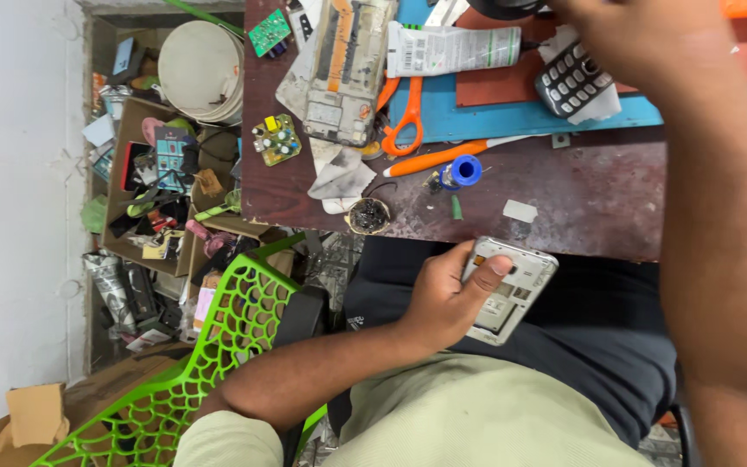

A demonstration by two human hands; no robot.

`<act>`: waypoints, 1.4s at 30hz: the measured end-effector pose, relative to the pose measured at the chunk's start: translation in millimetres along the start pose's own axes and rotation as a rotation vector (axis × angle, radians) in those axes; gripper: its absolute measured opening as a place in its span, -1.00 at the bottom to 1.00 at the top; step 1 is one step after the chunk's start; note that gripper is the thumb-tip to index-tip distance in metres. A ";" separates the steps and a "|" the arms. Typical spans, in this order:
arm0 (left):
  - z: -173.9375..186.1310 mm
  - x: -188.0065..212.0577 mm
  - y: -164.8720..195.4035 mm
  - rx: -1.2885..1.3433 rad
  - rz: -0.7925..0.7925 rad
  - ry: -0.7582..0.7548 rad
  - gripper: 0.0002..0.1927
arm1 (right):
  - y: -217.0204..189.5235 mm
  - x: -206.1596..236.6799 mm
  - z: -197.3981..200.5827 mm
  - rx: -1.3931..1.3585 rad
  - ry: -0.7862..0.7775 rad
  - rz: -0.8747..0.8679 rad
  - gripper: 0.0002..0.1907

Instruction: The person handles a disassembled smartphone, aligns the screen with the phone body, and secures it with a rubber band. They then manipulate small components and a circuit board on the workbench.

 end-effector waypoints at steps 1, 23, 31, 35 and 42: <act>1.3 -0.1 -1.0 0.018 0.017 0.007 -0.53 | 34.9 8.7 -3.3 -0.217 -0.066 -0.307 -0.61; -19.5 6.8 -28.3 0.758 0.356 -0.330 -0.51 | 19.7 238.6 -42.6 -1.599 -0.743 -0.202 -0.59; -60.1 19.5 4.2 0.417 0.172 -0.526 -0.55 | 56.7 260.9 -22.6 -1.992 -0.647 -0.606 -0.65; -30.0 14.7 47.8 0.056 -0.193 -0.305 -0.55 | 93.5 275.2 -23.8 -1.375 -0.391 -0.416 -0.65; -24.0 11.7 58.7 -0.291 -0.239 -0.139 -0.61 | 19.7 245.9 -1.0 -0.655 -0.337 0.004 -0.33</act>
Point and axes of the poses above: each hand's wrist, its own x-axis away from the middle knuckle, its own z-axis out of the back of the hand, y = z × x, the point moved 10 cm from there along -x, towards the middle knuckle, and after that the axes turned 8 degrees about -x, right-handed, at the moved point
